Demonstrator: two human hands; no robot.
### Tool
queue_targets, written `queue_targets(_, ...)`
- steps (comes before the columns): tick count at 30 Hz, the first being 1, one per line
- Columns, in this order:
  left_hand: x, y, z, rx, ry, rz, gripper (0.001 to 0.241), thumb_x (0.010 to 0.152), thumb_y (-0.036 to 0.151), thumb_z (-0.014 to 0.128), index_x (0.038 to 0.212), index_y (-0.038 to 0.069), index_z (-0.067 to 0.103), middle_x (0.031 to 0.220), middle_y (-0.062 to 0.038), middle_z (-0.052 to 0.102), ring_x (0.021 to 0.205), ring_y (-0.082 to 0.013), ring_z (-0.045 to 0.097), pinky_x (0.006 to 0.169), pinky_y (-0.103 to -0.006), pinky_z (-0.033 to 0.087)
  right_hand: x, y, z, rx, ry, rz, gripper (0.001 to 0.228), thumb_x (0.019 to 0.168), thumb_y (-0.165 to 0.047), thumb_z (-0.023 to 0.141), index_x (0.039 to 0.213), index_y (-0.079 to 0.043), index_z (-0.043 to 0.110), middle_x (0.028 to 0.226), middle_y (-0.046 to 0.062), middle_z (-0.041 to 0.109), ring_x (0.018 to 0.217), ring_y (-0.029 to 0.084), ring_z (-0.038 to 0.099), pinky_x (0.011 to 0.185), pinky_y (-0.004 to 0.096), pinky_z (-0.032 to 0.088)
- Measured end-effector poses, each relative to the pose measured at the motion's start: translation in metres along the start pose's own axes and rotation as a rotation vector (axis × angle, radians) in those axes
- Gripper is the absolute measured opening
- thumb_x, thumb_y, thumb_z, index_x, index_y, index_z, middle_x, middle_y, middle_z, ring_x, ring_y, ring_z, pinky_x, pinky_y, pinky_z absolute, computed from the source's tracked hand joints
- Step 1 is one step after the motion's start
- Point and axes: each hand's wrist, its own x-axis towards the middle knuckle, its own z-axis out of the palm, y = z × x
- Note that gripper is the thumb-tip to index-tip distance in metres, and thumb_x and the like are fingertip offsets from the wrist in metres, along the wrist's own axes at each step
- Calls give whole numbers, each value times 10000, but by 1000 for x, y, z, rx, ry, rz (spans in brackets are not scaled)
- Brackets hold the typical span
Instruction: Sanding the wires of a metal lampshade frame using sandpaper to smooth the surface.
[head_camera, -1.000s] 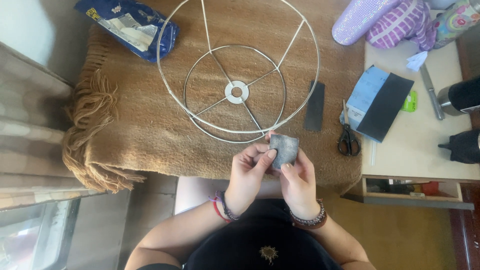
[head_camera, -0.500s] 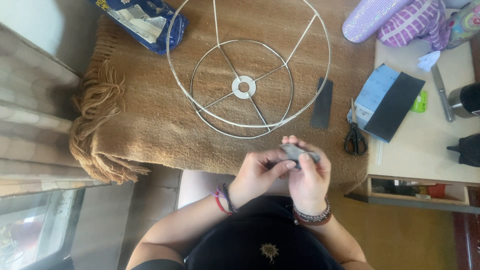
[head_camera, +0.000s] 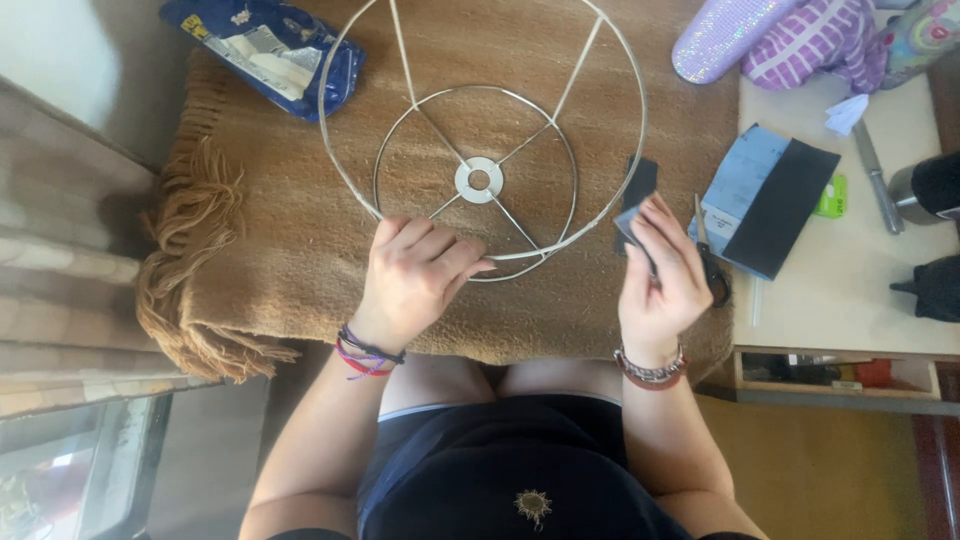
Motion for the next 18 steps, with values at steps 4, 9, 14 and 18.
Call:
queue_targets(4, -1, 6, 7, 22, 2, -14, 262, 999, 427, 663, 882, 199, 717, 682, 29, 546, 706, -179, 577, 832, -328, 464, -8, -1, 13, -36, -118, -175, 165, 981, -4, 642, 1108, 43, 735, 1152, 271, 704, 1183, 436, 650, 1017, 534, 563)
queue_targets(9, 1, 11, 5, 10, 9, -37, 256, 1003, 413, 669, 898, 188, 734, 690, 19, 550, 714, -194, 572, 832, -326, 461, -19, 12, 21, -18, -191, -287, 145, 911, -68, 732, 1028, -24, 805, 1101, 191, 772, 1103, 370, 723, 1006, 490, 585)
queue_targets(14, 0, 11, 4, -29, 24, -29, 206, 983, 342, 717, 891, 159, 736, 680, 3, 546, 700, -192, 562, 840, -319, 453, -19, 20, 16, -80, -154, -307, 108, 934, 10, 716, 1008, 21, 793, 1067, 218, 758, 1063, 408, 722, 955, 504, 602)
queue_targets(18, 3, 12, 1, -45, 15, -29, 198, 982, 332, 725, 896, 154, 737, 679, -6, 545, 691, -196, 558, 815, -310, 453, -8, 29, 12, -86, -142, -336, 90, 917, 25, 737, 974, 15, 806, 1015, 206, 772, 1005, 395, 742, 930, 493, 626)
